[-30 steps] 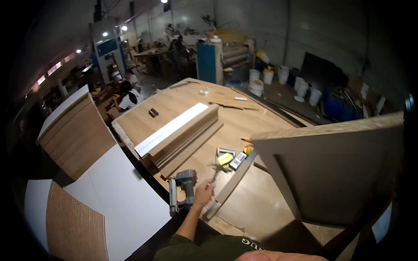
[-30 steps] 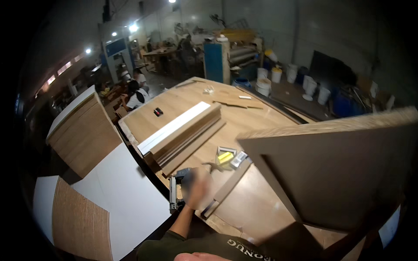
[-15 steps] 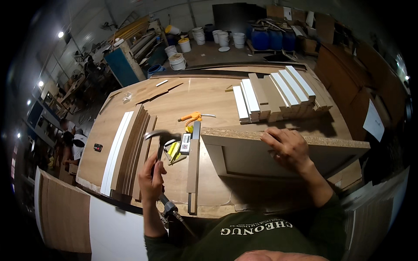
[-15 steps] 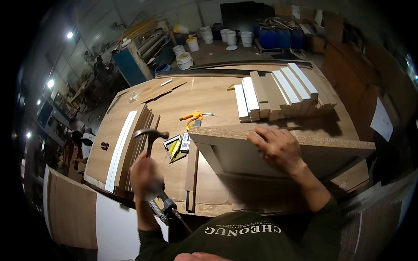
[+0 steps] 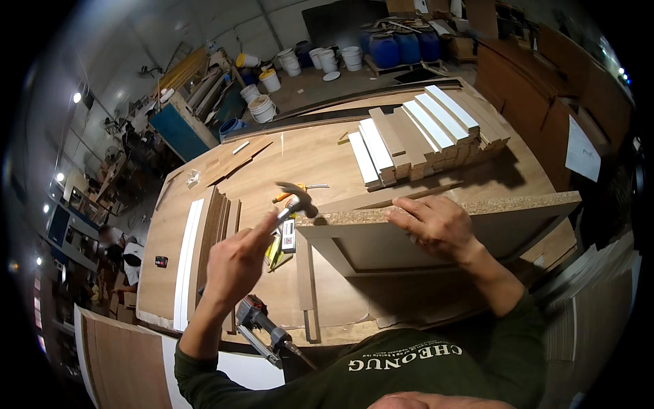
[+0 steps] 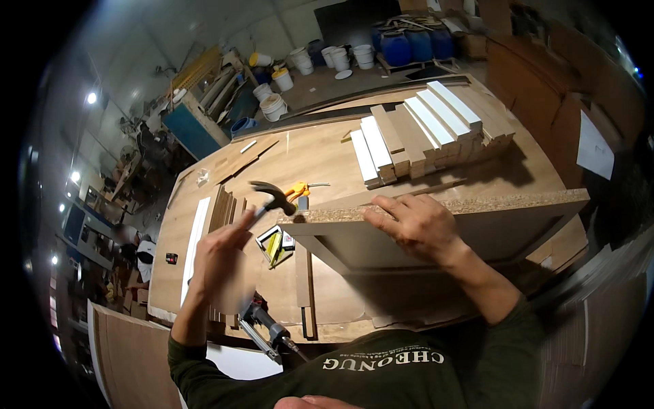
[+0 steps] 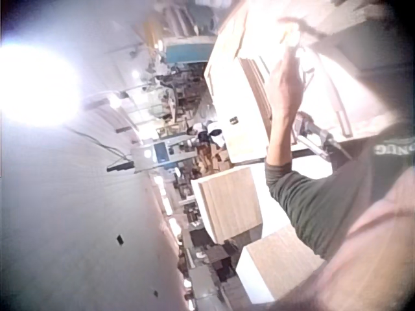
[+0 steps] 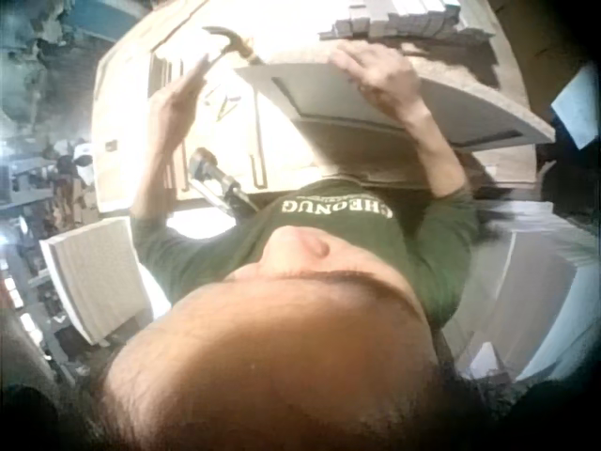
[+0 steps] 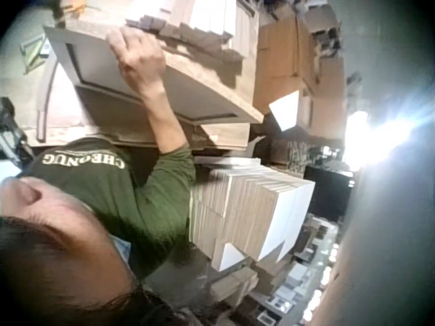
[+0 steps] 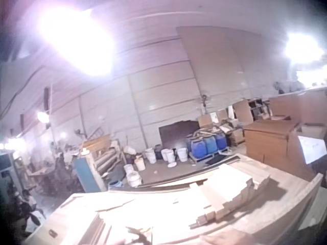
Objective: The person assembles a cabinet door by attaching wooden trim pieces to a white panel. They position the trim, use a nail gun to fasten it, and then use a hammer to tap the trim into place. The process is repeated for multiple trim pieces on the same door.
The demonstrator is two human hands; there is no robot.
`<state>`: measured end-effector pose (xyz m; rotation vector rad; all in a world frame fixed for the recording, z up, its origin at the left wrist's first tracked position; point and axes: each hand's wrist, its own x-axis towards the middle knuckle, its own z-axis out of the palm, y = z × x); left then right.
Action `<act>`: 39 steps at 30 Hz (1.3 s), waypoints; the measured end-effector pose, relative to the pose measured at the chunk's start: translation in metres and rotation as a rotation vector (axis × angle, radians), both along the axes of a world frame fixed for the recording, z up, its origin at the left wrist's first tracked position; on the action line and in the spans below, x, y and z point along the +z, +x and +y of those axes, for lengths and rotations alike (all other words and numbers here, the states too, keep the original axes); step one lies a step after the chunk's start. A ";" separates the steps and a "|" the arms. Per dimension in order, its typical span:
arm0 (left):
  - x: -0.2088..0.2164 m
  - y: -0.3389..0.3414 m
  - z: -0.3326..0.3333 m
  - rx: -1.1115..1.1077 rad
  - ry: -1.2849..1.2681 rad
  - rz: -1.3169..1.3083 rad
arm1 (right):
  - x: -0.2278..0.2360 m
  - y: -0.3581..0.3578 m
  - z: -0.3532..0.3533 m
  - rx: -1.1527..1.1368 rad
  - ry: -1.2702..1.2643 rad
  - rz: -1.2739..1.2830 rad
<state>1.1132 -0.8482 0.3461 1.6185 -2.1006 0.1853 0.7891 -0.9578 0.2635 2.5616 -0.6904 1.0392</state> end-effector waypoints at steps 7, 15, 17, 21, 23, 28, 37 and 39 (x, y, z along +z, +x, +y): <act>0.019 0.017 0.007 0.014 -0.240 0.208 | 0.001 0.000 0.001 -0.008 -0.004 -0.023; 0.032 0.023 0.004 -0.042 -0.135 0.146 | 0.002 -0.003 0.001 -0.018 -0.011 -0.003; 0.045 0.022 0.003 0.013 -0.282 0.294 | 0.000 -0.007 0.001 -0.048 0.031 -0.006; -0.022 0.031 0.005 0.029 0.041 -0.181 | 0.003 0.002 0.002 -0.004 0.007 -0.017; -0.004 0.017 0.003 0.063 0.068 -0.163 | 0.003 -0.001 0.000 0.016 -0.013 -0.023; 0.044 0.001 -0.004 -0.052 -0.130 0.146 | -0.004 -0.007 0.000 -0.023 0.005 -0.008; 0.003 -0.016 -0.012 -0.036 0.186 -0.094 | 0.000 -0.003 -0.002 0.027 0.017 -0.030; 0.017 -0.015 -0.011 -0.080 0.147 0.111 | -0.003 -0.003 0.000 0.019 0.011 -0.030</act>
